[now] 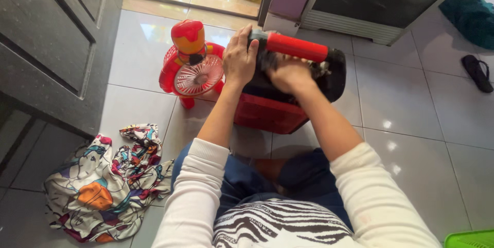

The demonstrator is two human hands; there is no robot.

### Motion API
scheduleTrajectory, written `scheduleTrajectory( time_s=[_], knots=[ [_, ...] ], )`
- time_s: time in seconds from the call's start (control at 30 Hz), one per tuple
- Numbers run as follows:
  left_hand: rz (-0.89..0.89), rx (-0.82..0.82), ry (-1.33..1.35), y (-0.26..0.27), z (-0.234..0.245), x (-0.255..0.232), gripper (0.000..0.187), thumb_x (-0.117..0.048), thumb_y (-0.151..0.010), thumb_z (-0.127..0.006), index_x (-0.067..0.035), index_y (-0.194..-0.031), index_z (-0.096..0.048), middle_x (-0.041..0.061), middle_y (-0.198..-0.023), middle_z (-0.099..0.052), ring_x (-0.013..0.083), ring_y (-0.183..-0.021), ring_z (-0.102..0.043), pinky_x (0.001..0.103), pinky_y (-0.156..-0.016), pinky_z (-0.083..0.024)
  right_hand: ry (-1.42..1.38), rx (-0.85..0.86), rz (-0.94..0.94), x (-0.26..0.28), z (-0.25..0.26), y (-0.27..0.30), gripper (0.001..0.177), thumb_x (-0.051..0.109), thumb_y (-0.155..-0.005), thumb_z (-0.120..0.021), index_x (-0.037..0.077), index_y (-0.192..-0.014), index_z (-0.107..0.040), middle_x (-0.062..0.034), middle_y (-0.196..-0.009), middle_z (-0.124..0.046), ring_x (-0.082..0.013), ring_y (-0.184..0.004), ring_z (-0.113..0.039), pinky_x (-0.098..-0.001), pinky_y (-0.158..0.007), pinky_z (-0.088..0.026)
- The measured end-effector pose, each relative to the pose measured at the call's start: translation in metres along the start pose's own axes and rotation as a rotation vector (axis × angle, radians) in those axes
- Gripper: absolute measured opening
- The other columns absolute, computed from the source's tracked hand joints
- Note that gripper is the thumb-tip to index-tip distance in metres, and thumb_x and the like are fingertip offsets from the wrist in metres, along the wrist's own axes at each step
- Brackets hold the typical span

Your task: The person wipes down a black portable speaker and a red-and-yellow character-themed fan using a cloth.

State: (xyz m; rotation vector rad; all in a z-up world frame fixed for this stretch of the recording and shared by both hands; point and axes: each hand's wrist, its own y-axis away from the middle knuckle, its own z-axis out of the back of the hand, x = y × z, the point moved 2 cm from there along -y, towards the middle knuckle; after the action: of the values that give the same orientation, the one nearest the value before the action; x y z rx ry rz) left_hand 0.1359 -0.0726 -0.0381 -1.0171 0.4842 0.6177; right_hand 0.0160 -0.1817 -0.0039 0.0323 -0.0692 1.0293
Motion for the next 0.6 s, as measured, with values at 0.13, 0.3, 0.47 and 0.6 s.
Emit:
scheduleTrajectory(
  time_s=[0.13, 0.3, 0.47, 0.6],
  knots=[
    [-0.035, 0.019, 0.254, 0.013, 0.002, 0.018, 0.045, -0.029, -0.106, -0.051, -0.016, -0.149, -0.053, 0.013, -0.153, -0.054, 0.0338, -0.144, -0.05, 0.044, -0.118, -0.041, -0.054, -0.22, -0.075, 0.008, 0.006, -0.032, 0.083, 0.055, -0.091, -0.054, 0.001, -0.149, -0.032, -0.0229, -0.162, -0.031, -0.0444, -0.146, -0.029, -0.0527, -0.114, -0.025],
    [-0.131, -0.085, 0.365, 0.04, 0.004, 0.034, 0.052, -0.007, -0.104, -0.049, -0.012, -0.155, -0.048, 0.013, -0.16, -0.047, 0.0364, -0.153, -0.037, 0.045, -0.125, -0.034, -0.089, -0.031, -0.043, 0.01, -0.002, -0.022, 0.067, 0.049, -0.1, -0.045, 0.01, -0.154, -0.04, -0.0234, -0.154, -0.043, -0.0402, -0.144, -0.04, -0.0528, -0.121, -0.025],
    [-0.089, -0.072, 0.447, 0.042, 0.001, 0.039, 0.05, -0.002, -0.103, -0.051, -0.012, -0.152, -0.052, 0.011, -0.159, -0.051, 0.0334, -0.154, -0.04, 0.042, -0.125, -0.036, -0.014, -0.375, 0.32, 0.013, -0.046, 0.031, 0.057, 0.035, -0.099, -0.056, 0.001, -0.145, -0.052, -0.03, -0.152, -0.05, -0.0485, -0.14, -0.043, -0.0628, -0.113, -0.025],
    [-0.055, -0.117, 0.627, 0.059, 0.009, 0.05, 0.046, -0.003, -0.105, -0.053, -0.009, -0.151, -0.051, 0.014, -0.157, -0.052, 0.0343, -0.152, -0.044, 0.04, -0.123, -0.039, -0.257, -0.629, 0.43, 0.027, -0.048, 0.07, 0.052, 0.026, -0.091, -0.064, -0.003, -0.134, -0.059, -0.0311, -0.141, -0.056, -0.0487, -0.132, -0.052, -0.0547, -0.116, -0.037]
  ],
)
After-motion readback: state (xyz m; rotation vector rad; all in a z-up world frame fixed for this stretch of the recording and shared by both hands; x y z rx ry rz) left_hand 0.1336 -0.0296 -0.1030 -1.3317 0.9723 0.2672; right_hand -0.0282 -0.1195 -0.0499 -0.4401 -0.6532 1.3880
